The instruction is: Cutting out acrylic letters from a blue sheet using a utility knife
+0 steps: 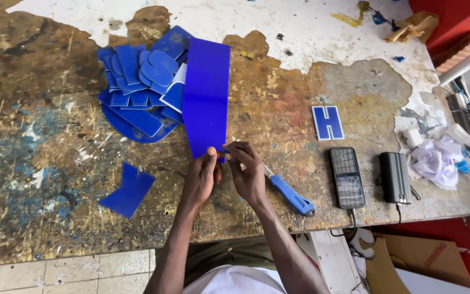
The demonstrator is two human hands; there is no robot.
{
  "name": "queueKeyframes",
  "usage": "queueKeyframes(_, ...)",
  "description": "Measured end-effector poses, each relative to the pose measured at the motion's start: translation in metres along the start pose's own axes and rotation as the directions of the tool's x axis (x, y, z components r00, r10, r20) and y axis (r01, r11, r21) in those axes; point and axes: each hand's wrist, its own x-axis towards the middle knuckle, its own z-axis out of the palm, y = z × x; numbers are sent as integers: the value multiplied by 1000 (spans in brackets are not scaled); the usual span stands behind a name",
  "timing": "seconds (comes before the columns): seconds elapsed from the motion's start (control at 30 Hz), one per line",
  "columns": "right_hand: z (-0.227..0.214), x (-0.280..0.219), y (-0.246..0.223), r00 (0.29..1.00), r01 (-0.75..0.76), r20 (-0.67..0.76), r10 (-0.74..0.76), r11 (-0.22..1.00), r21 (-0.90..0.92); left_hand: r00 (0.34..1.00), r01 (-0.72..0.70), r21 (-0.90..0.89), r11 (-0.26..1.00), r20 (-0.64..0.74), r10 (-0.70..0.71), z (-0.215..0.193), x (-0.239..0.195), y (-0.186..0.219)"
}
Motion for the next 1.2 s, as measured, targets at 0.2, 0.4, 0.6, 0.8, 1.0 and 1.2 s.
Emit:
queueKeyframes(0.2,-23,-4,5,925,-375,91,369,843,385,990,-126,405,905,-9,142,-65,-30,-5)
queueKeyframes(0.4,-2,-16,17,807,-498,172,565,494,713,918,164,879,447,-302,256,-133,-71,-27)
queueKeyframes(0.6,18,-27,20,820,-507,291,493,388,769,921,152,831,535,-316,228,-134,-55,-23)
queueKeyframes(0.8,-16,-29,7,729,-647,603,324,615,450,949,77,642,763,-283,142,-108,-49,12)
queueKeyframes(1.0,-165,77,71,909,-92,-13,417,230,969,925,-253,569,782,-93,367,-74,-24,-16)
queueKeyframes(1.2,-126,17,36,846,-386,-27,533,645,660,881,-433,566,702,101,462,12,-8,-3)
